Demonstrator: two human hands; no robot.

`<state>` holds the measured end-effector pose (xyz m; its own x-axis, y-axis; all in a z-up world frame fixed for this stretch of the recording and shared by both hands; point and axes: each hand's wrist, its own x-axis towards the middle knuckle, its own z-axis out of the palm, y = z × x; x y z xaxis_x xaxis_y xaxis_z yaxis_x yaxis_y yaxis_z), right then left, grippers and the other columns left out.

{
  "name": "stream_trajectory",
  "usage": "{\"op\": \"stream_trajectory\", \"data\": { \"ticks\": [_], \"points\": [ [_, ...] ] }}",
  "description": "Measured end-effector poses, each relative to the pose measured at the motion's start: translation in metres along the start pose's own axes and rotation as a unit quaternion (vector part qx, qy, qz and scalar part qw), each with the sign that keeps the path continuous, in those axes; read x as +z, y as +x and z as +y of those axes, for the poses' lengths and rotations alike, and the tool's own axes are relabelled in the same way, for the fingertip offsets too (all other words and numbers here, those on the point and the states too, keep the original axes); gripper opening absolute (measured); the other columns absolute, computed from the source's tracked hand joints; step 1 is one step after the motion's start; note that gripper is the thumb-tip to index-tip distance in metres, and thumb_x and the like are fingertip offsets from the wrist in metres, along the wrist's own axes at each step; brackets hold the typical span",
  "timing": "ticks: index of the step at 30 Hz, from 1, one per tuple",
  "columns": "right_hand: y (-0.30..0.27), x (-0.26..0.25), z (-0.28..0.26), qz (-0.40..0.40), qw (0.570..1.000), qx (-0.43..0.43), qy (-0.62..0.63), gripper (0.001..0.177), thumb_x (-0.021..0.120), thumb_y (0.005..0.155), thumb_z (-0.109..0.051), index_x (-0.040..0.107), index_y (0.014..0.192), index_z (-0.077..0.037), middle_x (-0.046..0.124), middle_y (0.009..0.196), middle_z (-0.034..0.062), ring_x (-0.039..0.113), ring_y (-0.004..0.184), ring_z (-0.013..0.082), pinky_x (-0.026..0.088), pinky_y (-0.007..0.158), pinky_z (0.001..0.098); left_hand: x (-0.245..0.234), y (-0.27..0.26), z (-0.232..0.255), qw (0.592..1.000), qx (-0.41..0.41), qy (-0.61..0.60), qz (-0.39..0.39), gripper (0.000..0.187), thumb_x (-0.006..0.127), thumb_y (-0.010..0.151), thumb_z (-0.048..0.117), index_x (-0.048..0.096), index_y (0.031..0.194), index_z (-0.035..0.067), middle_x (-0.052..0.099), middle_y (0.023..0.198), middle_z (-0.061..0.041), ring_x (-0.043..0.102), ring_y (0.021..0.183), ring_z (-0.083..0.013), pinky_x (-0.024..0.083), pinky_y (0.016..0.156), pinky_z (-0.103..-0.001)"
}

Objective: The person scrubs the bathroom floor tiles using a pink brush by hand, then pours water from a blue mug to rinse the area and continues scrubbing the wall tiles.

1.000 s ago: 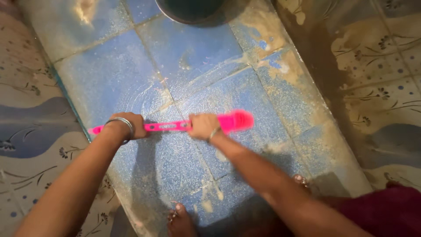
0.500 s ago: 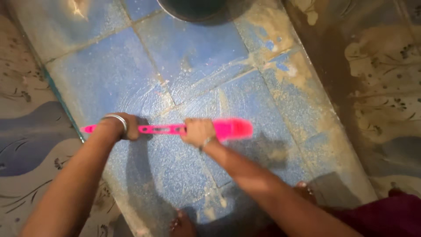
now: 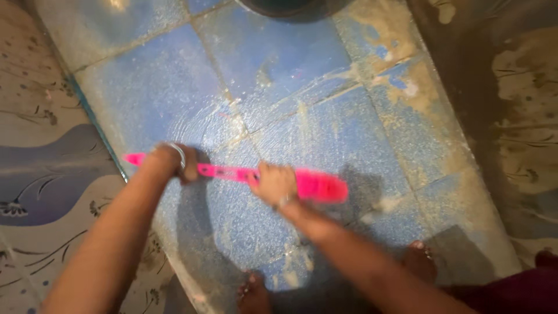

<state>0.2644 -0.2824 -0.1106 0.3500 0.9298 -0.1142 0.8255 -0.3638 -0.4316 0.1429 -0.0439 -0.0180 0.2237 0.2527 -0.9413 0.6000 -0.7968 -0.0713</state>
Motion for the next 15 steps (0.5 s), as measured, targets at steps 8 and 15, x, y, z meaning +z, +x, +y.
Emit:
{"op": "stream_trajectory", "data": {
  "ticks": [8,15],
  "points": [
    [0.124,-0.013,0.009,0.056,0.988,-0.144,-0.006,0.042,0.061,0.092,-0.052,0.068,0.088,-0.011,0.072,0.076,0.0090,0.068,0.067,0.0309,0.050,0.070,0.0494,-0.008,0.008,-0.051,0.986,-0.100,-0.128,0.032,0.046,0.070,0.070,0.021,0.082,0.110,0.002,0.079,0.110,-0.021,0.081,0.100,-0.0365,0.061,0.090,-0.049],
    [-0.015,0.019,-0.049,0.038,0.998,0.052,0.023,0.045,0.062,0.091,-0.055,0.066,0.084,-0.011,0.071,0.071,0.0111,0.069,0.064,0.0331,0.051,0.068,0.0499,0.004,0.008,-0.021,0.996,-0.023,0.065,-0.063,0.045,0.080,0.062,0.018,0.082,0.107,0.014,0.078,0.116,-0.014,0.075,0.107,-0.0311,0.057,0.093,-0.048]
  ]
}}
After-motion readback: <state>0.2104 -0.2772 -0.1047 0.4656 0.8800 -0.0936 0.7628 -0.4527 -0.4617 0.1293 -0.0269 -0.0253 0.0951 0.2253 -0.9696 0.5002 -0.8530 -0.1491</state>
